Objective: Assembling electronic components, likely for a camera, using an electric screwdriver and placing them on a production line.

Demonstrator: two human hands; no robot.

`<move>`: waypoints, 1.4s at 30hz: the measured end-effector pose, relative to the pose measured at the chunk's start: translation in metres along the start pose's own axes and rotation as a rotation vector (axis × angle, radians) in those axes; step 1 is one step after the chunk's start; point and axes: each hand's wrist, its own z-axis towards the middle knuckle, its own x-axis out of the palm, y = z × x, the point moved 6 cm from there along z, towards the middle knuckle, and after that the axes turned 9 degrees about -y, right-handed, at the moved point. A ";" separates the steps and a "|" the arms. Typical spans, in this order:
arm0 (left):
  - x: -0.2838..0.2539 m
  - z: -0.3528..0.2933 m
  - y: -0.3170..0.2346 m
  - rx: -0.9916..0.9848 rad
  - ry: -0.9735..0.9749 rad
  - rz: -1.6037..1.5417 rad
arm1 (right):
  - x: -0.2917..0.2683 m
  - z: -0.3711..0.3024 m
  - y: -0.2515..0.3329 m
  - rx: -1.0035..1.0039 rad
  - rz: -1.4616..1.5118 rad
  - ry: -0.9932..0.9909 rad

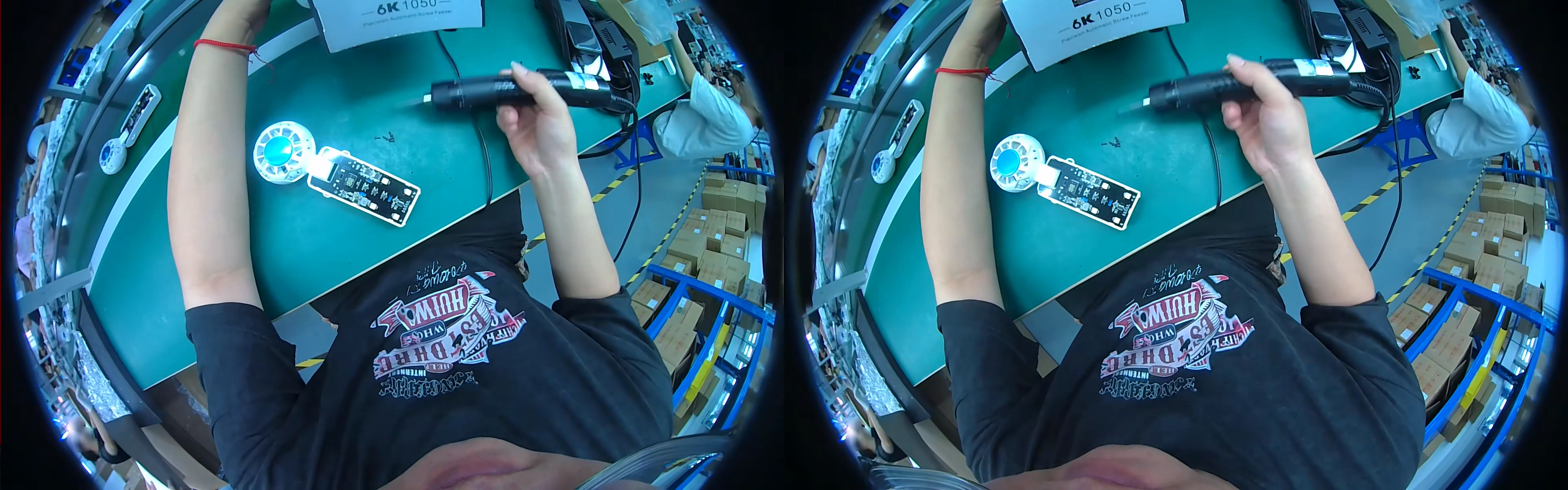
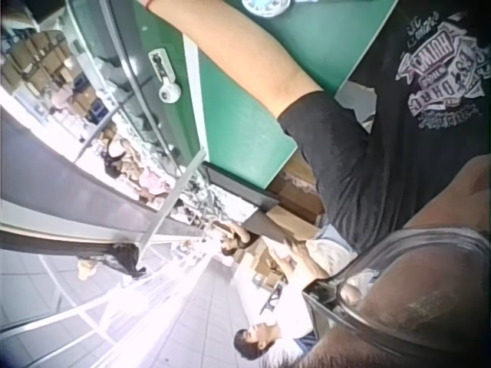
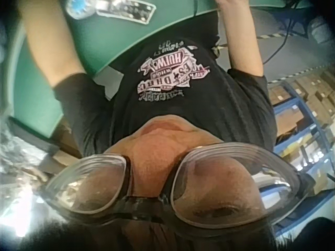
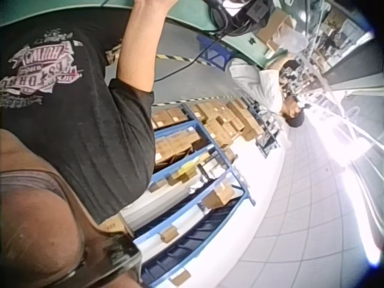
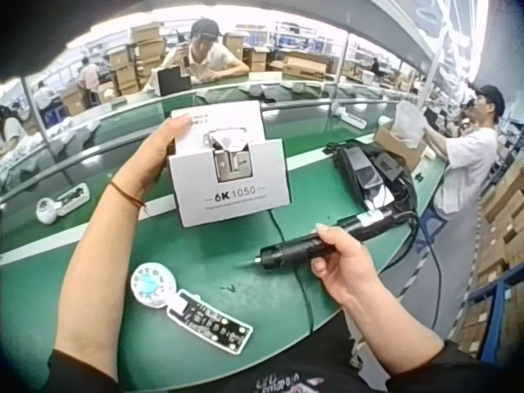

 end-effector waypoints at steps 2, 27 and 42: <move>-0.004 -0.003 -0.006 0.025 0.010 0.029 | 0.008 0.009 0.006 -0.069 0.080 -0.029; 0.042 -0.057 -0.055 0.280 0.116 0.269 | 0.024 0.037 0.016 -0.107 0.162 -0.222; 0.012 -0.031 -0.030 0.274 0.145 0.463 | 0.009 0.035 0.006 -0.046 0.139 -0.014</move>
